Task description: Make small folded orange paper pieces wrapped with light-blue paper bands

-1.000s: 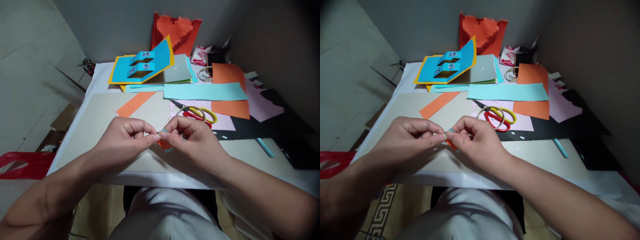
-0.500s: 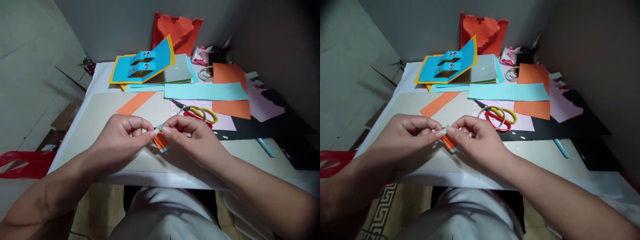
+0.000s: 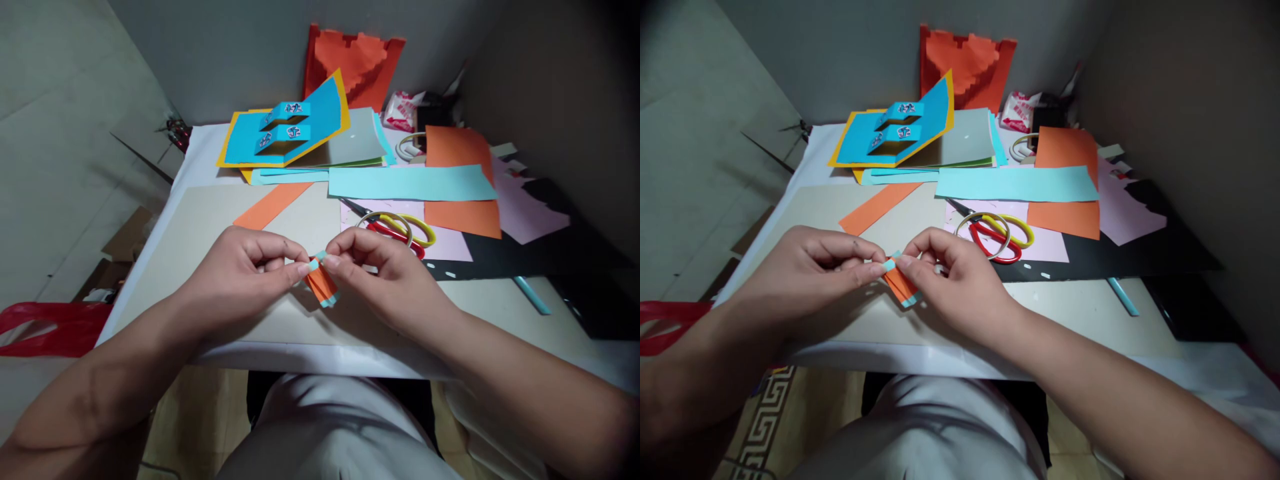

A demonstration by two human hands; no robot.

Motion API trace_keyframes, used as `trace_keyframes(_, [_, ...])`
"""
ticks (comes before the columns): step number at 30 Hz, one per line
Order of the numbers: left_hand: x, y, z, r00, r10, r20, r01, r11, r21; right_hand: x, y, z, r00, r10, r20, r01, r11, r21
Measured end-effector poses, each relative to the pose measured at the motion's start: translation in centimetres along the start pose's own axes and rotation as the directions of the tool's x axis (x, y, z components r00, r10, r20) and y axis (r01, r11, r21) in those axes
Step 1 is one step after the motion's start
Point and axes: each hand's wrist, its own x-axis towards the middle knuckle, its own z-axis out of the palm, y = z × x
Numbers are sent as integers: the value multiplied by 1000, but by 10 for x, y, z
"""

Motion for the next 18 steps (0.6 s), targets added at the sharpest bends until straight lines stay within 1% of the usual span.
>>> trace_keyframes(4, [-2,3,1,998,46,-52,-44,998,37,-1,-2,1,997,-39,-64,40,999,4])
trace_keyframes(6, [-2,5,2,996,48,-76,-45,998,46,-2,0,2,990,-100,-101,99,995,-17])
trace_keyframes(9, [-2,6,3,995,51,-91,-46,998,52,-3,3,4,965,-224,-138,209,971,-112])
trace_keyframes(14, [-2,7,5,995,54,-82,-51,998,35,-4,5,3,907,-411,-92,366,878,-310])
trace_keyframes(18, [-2,8,5,997,39,-60,-37,999,35,-5,7,2,868,-494,-53,440,814,-380])
